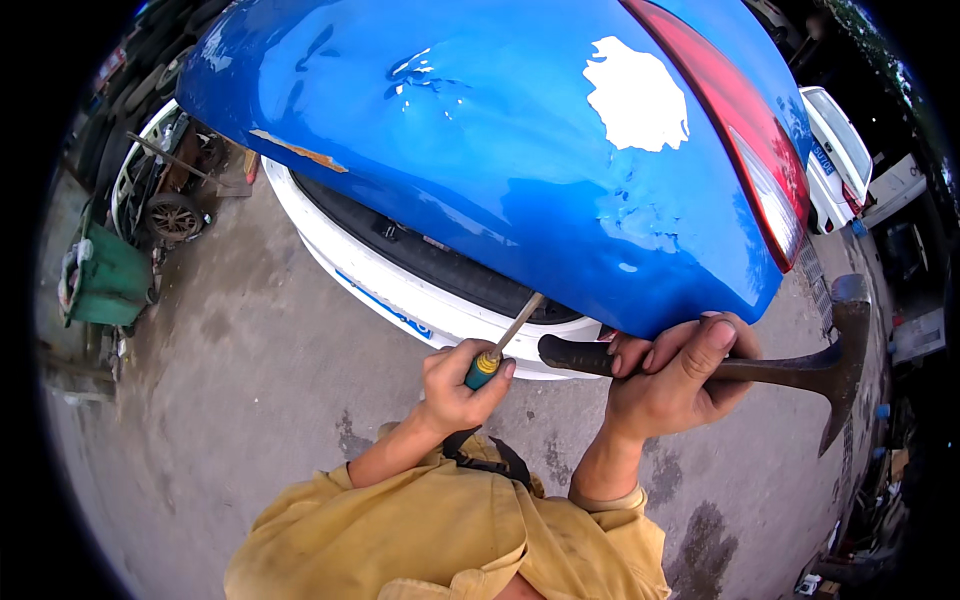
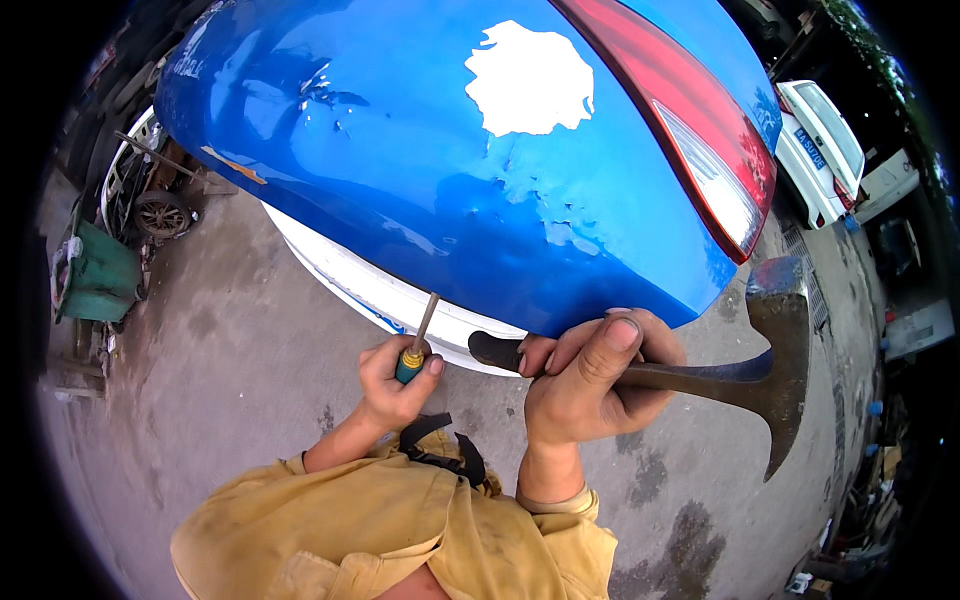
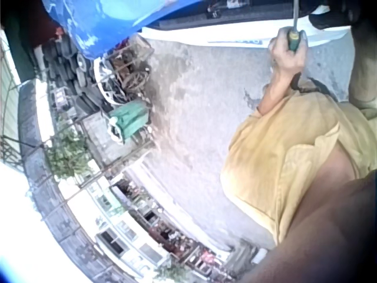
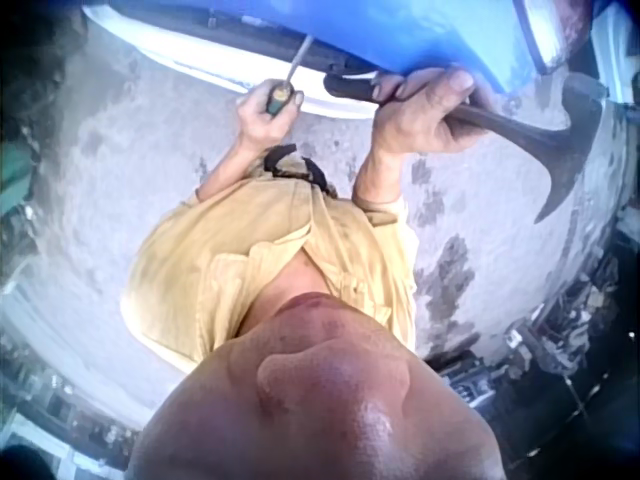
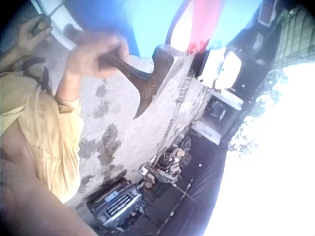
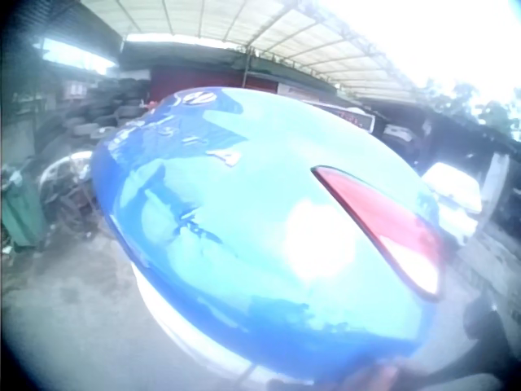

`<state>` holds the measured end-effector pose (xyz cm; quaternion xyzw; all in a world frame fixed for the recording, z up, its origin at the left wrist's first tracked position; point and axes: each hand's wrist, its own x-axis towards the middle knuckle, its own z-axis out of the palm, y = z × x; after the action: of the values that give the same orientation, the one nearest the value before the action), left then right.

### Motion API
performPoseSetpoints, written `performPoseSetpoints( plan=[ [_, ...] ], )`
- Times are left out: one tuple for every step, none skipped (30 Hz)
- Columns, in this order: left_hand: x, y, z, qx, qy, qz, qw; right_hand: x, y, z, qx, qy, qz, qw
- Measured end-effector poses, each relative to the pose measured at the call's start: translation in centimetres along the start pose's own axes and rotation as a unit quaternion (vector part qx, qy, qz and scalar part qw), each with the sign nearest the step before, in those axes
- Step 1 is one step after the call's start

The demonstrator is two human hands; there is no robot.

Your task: The person uses a hammer and a screwdriver to push out a dent on the rear trunk lid of a blue car. They repeatedly strike the screwdriver handle with the hammer to apply force to the dented area. Later, they use a long metal rod to push the dent from the inside of the trunk.

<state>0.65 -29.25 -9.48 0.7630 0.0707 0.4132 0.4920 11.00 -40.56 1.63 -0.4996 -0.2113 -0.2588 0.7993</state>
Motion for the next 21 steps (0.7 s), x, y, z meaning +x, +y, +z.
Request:
performPoseSetpoints(
  plan=[
    [0.2, -0.4, 0.2, 0.004, 0.005, 0.020, 1.000, -0.1, 0.1, 0.0, 0.003, -0.001, 0.002, 1.000],
    [0.1, -0.7, 0.5, -0.014, 0.007, -0.003, 1.000, 0.0, 0.0, 0.1, 0.006, -0.002, 0.001, 1.000],
    [-0.2, -0.6, 0.5, -0.016, 0.011, -0.003, 1.000, 0.0, -0.1, 0.4, 0.009, -0.003, 0.001, 1.000],
    [-0.2, -0.4, 0.5, -0.019, 0.016, -0.003, 1.000, 0.1, -0.3, 0.7, 0.015, -0.001, 0.002, 1.000],
    [-0.7, 0.0, 0.3, -0.018, 0.013, -0.009, 1.000, 0.0, -0.3, 0.4, -0.004, -0.002, 0.000, 1.000],
    [-0.6, 0.9, -0.1, -0.003, -0.006, -0.017, 1.000, 0.2, -0.1, 0.2, -0.023, -0.002, -0.002, 1.000],
    [-0.8, 1.4, -0.3, -0.018, -0.015, -0.055, 0.998, 0.2, 0.0, 0.1, -0.042, -0.003, -0.003, 0.999],
    [-0.9, 1.8, -0.5, -0.034, -0.021, -0.090, 0.995, 0.3, -0.1, 0.2, -0.001, 0.006, 0.004, 1.000],
    [-0.8, 2.3, -0.7, -0.049, -0.026, -0.125, 0.991, 0.4, -0.3, 0.4, -0.005, 0.009, 0.009, 1.000],
    [-0.5, 3.2, -1.1, -0.059, -0.043, -0.151, 0.986, 0.6, -0.5, 0.5, -0.009, 0.011, 0.014, 1.000],
    [-0.2, 4.0, -1.5, -0.066, -0.054, -0.166, 0.983, 0.6, -0.6, 0.5, -0.012, 0.012, 0.019, 1.000],
    [0.0, 4.7, -1.8, -0.074, -0.064, -0.180, 0.979, 0.6, -0.7, 0.4, -0.009, 0.007, 0.016, 1.000],
    [0.1, 5.0, -1.9, -0.081, -0.074, -0.194, 0.975, 0.6, -0.7, 0.5, -0.009, 0.005, 0.015, 1.000],
    [0.0, 5.2, -1.9, -0.100, -0.077, -0.214, 0.969, 0.5, -0.7, 0.5, -0.010, 0.002, 0.017, 1.000],
    [0.0, 5.3, -1.9, -0.119, -0.080, -0.235, 0.961, 0.5, -0.7, 0.5, -0.010, -0.001, 0.019, 1.000],
    [0.0, 5.4, -1.8, -0.138, -0.082, -0.254, 0.954, 0.5, -0.7, 0.6, -0.009, 0.001, 0.019, 1.000],
    [-0.2, 5.2, -1.6, -0.138, -0.075, -0.246, 0.957, 0.3, -0.7, 0.6, -0.008, 0.004, 0.021, 1.000],
    [-0.4, 4.9, -1.2, -0.137, -0.067, -0.237, 0.960, 0.2, -0.6, 0.6, -0.006, 0.006, 0.024, 1.000],
    [-0.5, 4.7, -1.0, -0.135, -0.058, -0.228, 0.962, 0.2, -0.6, 0.6, -0.005, 0.006, 0.025, 1.000],
    [-0.6, 4.5, -0.9, -0.119, -0.051, -0.202, 0.971, 0.1, -0.5, 0.4, -0.004, 0.006, 0.025, 1.000],
    [-0.6, 4.3, -0.7, -0.101, -0.044, -0.176, 0.978, 0.0, -0.4, 0.2, -0.003, 0.007, 0.025, 1.000]
  ],
)
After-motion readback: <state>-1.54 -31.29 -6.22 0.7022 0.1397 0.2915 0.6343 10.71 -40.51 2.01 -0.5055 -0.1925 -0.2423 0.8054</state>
